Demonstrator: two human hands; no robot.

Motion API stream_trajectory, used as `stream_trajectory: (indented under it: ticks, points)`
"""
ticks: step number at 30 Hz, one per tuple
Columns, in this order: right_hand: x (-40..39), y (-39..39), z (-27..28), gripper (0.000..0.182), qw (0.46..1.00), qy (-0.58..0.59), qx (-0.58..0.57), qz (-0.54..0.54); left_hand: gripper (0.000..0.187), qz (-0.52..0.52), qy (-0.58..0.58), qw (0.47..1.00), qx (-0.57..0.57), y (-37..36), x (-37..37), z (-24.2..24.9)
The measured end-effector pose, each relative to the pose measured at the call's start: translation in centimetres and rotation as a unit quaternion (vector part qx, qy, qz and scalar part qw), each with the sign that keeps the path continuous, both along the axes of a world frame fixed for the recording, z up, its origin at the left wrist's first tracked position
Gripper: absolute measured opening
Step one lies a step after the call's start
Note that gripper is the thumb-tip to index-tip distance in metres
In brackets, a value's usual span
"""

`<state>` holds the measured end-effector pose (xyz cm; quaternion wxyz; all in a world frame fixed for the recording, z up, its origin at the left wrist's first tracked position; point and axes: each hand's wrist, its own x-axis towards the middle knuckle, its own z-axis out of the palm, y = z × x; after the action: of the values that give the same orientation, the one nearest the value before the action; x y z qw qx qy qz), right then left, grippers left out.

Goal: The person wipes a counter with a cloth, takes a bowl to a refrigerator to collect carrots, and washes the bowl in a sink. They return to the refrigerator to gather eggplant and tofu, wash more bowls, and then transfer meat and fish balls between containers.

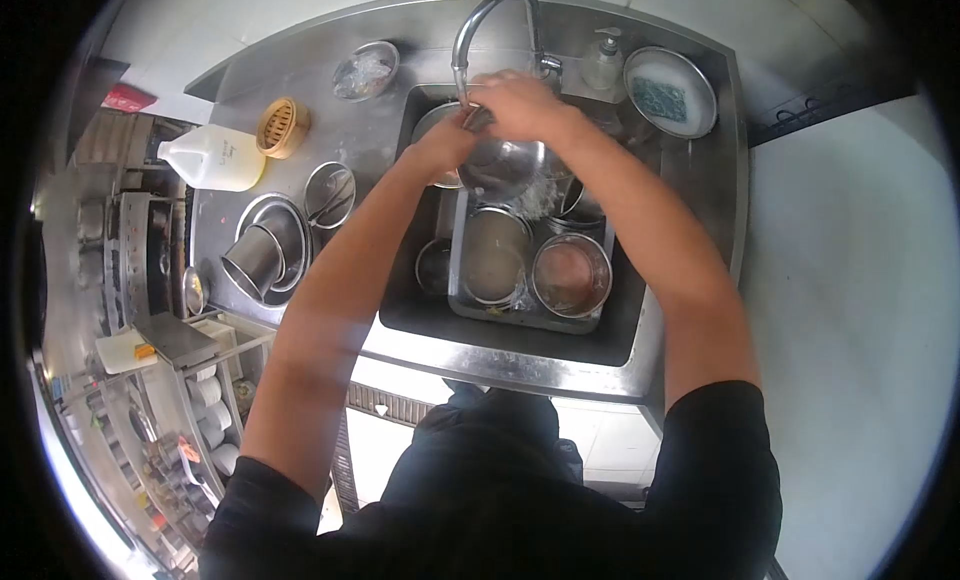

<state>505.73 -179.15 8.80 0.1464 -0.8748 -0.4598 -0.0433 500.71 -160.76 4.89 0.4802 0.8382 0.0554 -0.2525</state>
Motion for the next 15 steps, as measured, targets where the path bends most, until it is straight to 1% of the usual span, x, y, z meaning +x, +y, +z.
stream_trajectory:
  ticks: [1,3,4,5,6,7,8,9,10,11,12,13,14,15]
  points:
    - [0.4,0.6,0.1,0.047,0.998,0.038,-0.041,-0.014,0.052,-0.016,0.000,0.998,0.054,-0.6,-0.3,2.2]
    - [1.5,2.4,0.6,0.041,0.987,0.109,-0.116,-0.037,0.054,-0.072,-0.049,0.995,0.058,1.0,-0.1,1.7]
    - [2.2,2.1,0.3,0.040,0.987,0.118,-0.079,-0.077,0.054,-0.101,-0.074,0.990,0.059,1.9,0.0,1.3]
    - [2.6,0.7,-1.0,0.039,0.984,0.129,-0.044,-0.115,0.060,-0.019,-0.115,0.992,0.048,2.3,-1.0,1.0]
    - [2.5,-0.3,-2.5,0.039,0.978,0.144,-0.011,-0.152,0.059,0.044,-0.122,0.991,-0.032,2.7,-2.1,1.0]
    - [2.2,-0.7,-3.6,0.041,0.960,0.211,0.055,-0.178,0.059,0.107,-0.132,0.979,-0.112,3.0,-2.8,1.0]
    - [1.7,-1.0,-4.5,0.044,0.932,0.275,0.119,-0.202,0.059,0.168,-0.142,0.957,-0.191,3.5,-3.1,0.4]
    - [0.9,-0.7,-5.6,0.048,0.896,0.337,0.182,-0.224,0.057,0.192,-0.179,0.955,-0.137,3.5,-3.5,-0.2]
    - [0.0,0.0,-7.5,0.053,0.852,0.382,0.198,-0.299,0.056,0.239,-0.194,0.941,-0.142,2.3,-4.6,0.9]
    - [-1.2,0.6,-9.3,0.058,0.799,0.423,0.213,-0.372,0.056,0.288,-0.193,0.917,-0.196,1.5,-5.4,0.8]
    - [-2.6,1.4,-10.1,0.061,0.764,0.452,0.205,-0.412,0.057,0.334,-0.195,0.888,-0.250,0.8,-5.6,0.3]
    - [-4.3,1.8,-10.7,0.059,0.662,0.569,0.303,-0.382,0.058,0.393,-0.178,0.850,-0.301,0.0,-5.7,-1.4]
    - [-6.3,2.6,-8.7,0.053,0.642,0.573,0.350,-0.370,0.057,0.423,-0.176,0.805,-0.378,-0.6,-5.9,-3.1]
    - [-7.0,2.7,-8.7,0.049,0.643,0.574,0.355,-0.362,0.051,0.456,-0.149,0.777,-0.408,-0.9,-6.6,-4.1]
